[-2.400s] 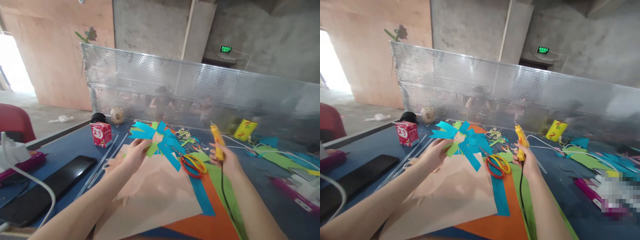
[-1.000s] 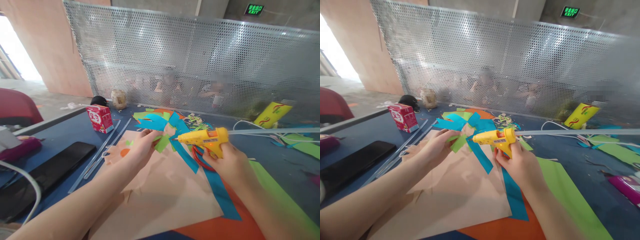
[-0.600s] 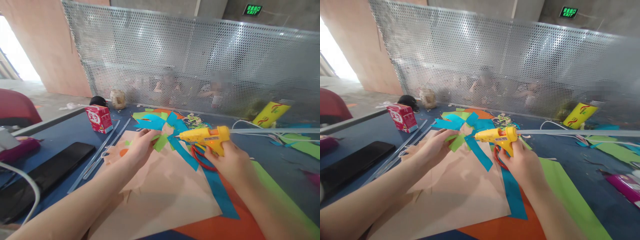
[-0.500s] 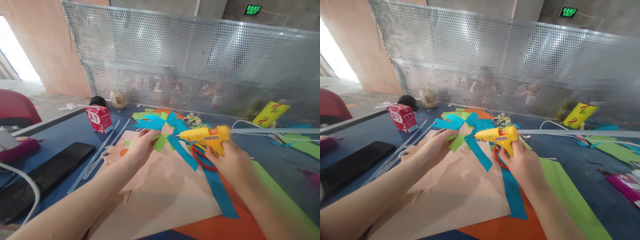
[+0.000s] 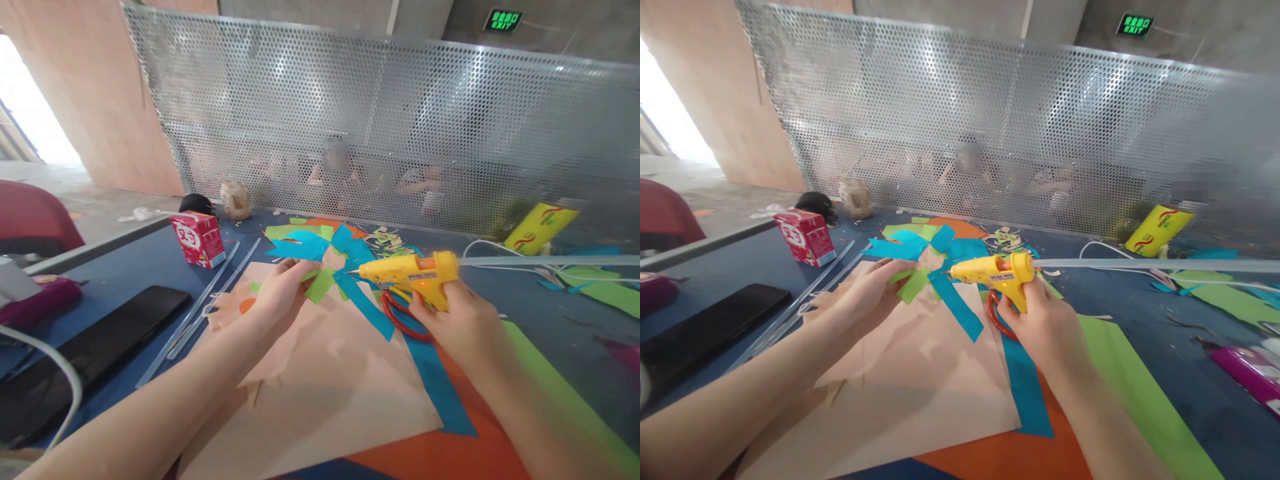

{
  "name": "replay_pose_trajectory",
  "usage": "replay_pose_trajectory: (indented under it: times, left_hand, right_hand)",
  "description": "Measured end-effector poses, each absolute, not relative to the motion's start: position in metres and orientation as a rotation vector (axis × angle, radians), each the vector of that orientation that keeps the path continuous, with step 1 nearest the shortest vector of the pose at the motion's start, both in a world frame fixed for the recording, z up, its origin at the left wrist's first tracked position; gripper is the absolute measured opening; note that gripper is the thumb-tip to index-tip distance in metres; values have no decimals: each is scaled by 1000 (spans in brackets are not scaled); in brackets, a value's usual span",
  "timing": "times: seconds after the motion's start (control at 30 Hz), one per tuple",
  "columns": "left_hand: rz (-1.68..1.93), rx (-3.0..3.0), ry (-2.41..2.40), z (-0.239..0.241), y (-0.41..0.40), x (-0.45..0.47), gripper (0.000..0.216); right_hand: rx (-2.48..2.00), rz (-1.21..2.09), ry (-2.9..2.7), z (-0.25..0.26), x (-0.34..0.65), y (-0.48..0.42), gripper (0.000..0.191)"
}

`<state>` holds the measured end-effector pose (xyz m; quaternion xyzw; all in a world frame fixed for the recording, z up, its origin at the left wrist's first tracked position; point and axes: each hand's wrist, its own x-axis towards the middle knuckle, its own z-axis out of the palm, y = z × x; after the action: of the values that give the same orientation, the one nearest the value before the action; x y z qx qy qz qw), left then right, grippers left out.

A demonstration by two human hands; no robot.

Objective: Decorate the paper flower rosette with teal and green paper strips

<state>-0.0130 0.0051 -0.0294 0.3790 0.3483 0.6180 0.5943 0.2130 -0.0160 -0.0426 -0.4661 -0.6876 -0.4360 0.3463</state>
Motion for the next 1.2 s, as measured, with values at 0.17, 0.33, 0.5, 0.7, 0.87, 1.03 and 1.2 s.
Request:
replay_pose_trajectory:
  times: [0.17, 0.33, 0.5, 0.7, 0.87, 1.03, 1.2]
  left_hand:
    - [1430, 869, 838, -27, 4, -12, 16]
    - [1414, 864, 889, -30, 4, -12, 13]
    - [1418, 854, 896, -33, 4, -11, 13]
    - [1405, 838, 873, -32, 3, -10, 14]
    - [1411, 849, 876, -31, 5, -10, 11]
    - [1419, 852, 870, -32, 5, -12, 12]
    - [1415, 838, 886, -31, 4, -12, 13]
  right_hand:
    - [-1223, -1041, -1792, -40, 209, -18, 27]
    - [-1215, -1010, -1811, -40, 205, -19, 34]
    - [-1187, -1056, -1855, -41, 202, -19, 28]
    - [-1157, -1029, -1883, -42, 202, -19, 21]
    - [-1168, -1021, -1899, -41, 203, -19, 21]
    - [-1169, -1012, -1911, -38, 203, -20, 23]
    - [-1182, -1000, -1910, -36, 204, -20, 23]
